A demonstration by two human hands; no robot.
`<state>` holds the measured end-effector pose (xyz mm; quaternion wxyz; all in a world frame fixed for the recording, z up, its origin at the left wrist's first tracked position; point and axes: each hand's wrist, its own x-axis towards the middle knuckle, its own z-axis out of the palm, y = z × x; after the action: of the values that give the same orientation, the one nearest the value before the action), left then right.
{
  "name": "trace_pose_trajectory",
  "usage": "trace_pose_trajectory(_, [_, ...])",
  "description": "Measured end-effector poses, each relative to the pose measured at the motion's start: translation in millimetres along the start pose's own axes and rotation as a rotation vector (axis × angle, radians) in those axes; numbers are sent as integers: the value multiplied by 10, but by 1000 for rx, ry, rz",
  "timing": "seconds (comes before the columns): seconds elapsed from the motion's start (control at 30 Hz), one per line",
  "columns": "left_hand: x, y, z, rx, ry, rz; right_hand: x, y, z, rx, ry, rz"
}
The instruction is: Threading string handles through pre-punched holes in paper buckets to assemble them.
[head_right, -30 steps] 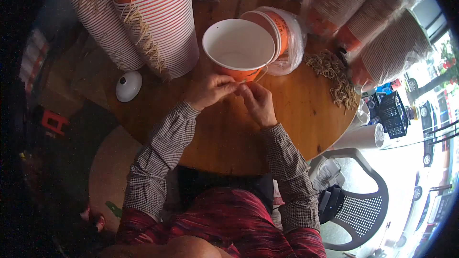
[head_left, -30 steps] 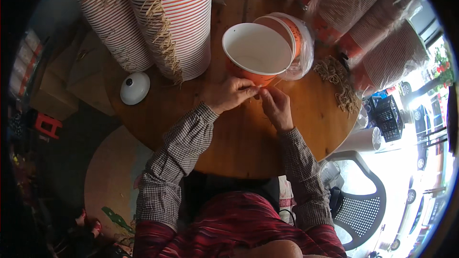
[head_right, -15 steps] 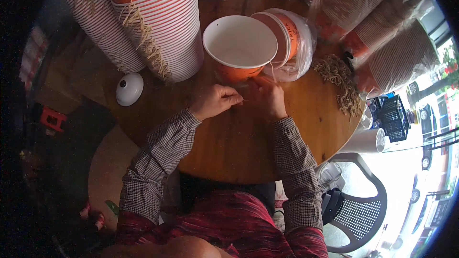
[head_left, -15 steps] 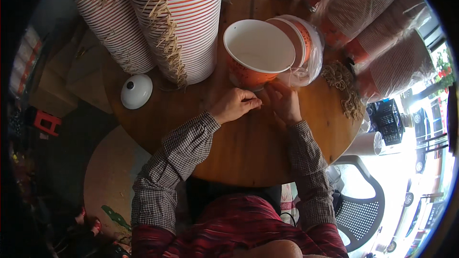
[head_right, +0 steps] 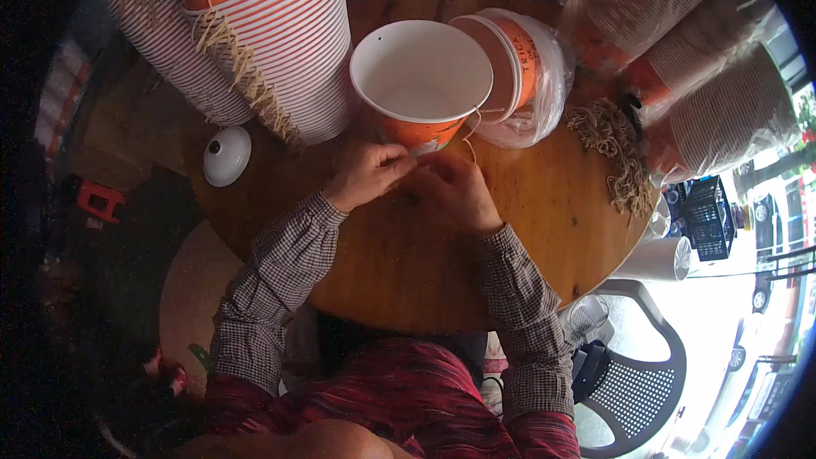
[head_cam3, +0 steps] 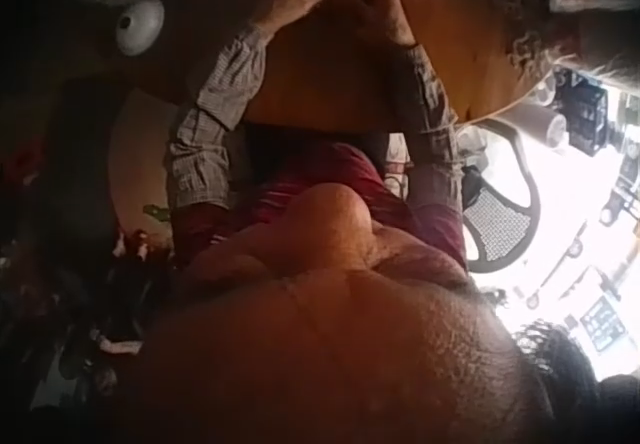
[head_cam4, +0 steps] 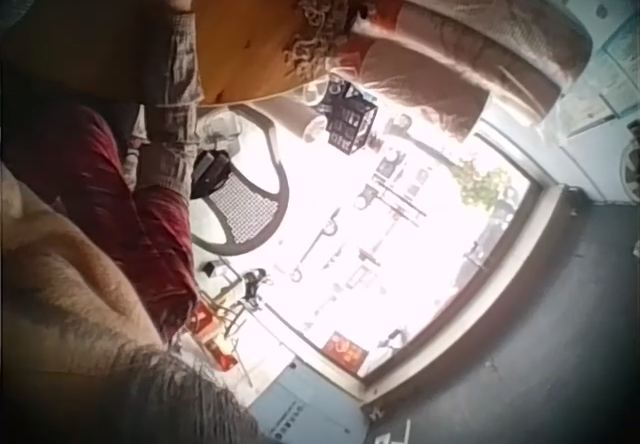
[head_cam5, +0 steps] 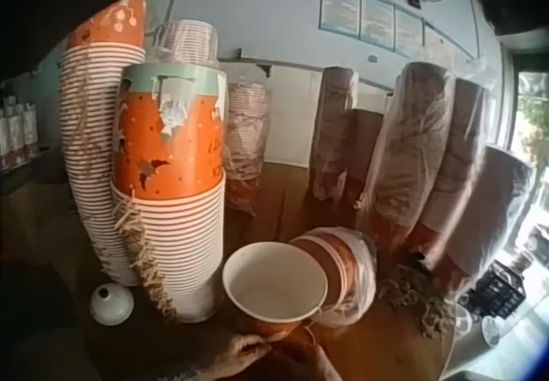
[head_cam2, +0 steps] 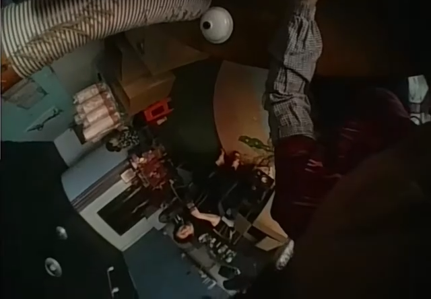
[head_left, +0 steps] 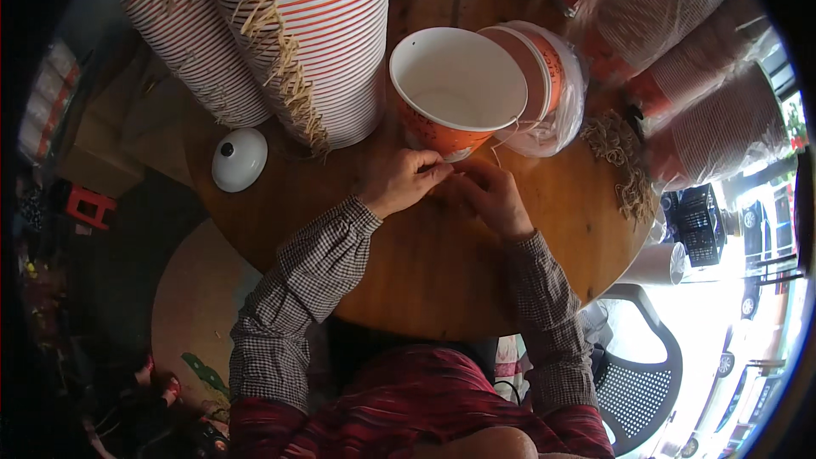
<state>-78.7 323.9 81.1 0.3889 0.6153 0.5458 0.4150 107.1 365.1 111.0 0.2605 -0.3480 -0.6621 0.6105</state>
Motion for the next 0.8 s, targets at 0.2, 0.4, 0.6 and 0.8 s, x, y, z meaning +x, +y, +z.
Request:
trace_pose_trajectory(0.2, [4,88,-63,-146,12,-124,93,140,-286,-307,13,44])
trace_pose_trajectory(0.4, [-12,92,2,-32,-6,-55,28,-2,-74,162,-84,68])
trace_pose_trajectory(0.6, [-7,80,-100,-150,58,-19,13,20,-38,-100,60,-106])
trace_pose_trajectory(0.8, [-62,211,-193,-303,58,-233,19,66,-100,142,63,43])
